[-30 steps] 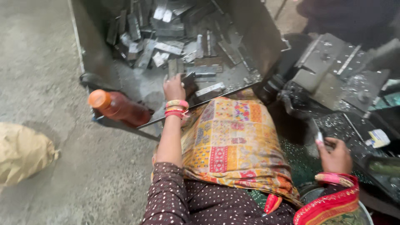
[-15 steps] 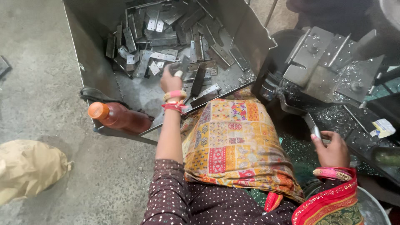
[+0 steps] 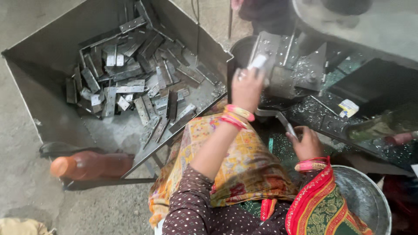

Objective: The person takes metal plates from a large bin and places them one at a time into a punching machine. The person pulls a hand lever on the machine to process each plate and then places the finished plate into a bucket.

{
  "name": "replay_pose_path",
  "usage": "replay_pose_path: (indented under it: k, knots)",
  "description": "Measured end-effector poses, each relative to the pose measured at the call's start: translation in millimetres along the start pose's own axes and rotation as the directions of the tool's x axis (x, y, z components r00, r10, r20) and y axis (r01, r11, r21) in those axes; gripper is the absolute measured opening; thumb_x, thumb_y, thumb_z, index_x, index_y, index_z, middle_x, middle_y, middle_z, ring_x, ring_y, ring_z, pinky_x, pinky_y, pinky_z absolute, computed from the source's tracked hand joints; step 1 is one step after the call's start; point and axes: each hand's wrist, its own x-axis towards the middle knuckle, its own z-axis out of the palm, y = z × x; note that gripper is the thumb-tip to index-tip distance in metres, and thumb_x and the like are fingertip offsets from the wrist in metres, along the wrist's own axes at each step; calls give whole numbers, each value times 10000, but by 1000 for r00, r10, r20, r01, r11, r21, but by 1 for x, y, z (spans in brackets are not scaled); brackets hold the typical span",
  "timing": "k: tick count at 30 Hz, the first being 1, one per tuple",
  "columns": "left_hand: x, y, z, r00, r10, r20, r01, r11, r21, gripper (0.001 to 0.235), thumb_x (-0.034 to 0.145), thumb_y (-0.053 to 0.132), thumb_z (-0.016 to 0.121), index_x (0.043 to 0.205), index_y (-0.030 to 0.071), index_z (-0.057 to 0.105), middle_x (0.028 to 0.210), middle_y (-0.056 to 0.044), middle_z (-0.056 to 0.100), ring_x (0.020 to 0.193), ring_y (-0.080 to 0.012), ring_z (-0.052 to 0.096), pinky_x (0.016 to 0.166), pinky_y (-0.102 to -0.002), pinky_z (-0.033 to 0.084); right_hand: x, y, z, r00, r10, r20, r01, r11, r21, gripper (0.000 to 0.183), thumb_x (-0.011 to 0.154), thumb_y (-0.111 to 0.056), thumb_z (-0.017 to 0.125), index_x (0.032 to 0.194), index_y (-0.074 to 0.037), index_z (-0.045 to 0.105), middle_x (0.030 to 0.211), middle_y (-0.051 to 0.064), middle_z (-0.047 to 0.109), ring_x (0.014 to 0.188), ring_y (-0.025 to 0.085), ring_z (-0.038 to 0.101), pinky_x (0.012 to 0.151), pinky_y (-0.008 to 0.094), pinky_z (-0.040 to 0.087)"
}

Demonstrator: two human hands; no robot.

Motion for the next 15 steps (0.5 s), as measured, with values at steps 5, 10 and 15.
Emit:
replay_pose_path:
  k: [5,10,15]
  knots:
    - [-9,27,25,984,0,179,40,975,-219,565,923,419,598,1423,157,555,1392,-117,540,1181,-279,588,1032,-502,442,4,21,21,991,-109,-77,114,992,54,437,879,-459,739,1121,-100,679,1066,175,717,1025,386,691,876,482,528]
    - [-13,27,26,990,-44,133,63,989,-135,711,915,575,567,1356,19,605,1480,-107,527,1333,-312,519,1124,-517,345,14,41,39,940,152,307,-110,983,-149,588,865,-551,742,1173,-85,560,912,226,722,877,470,701,762,552,536]
    - [-50,69,28,997,57,60,-47,988,-145,447,1004,395,554,1259,62,707,1482,-111,550,1418,-293,498,1272,-567,235,32,42,35,913,163,374,-79,970,-229,604,862,-555,737,1153,-68,529,906,250,725,851,483,711,737,560,549]
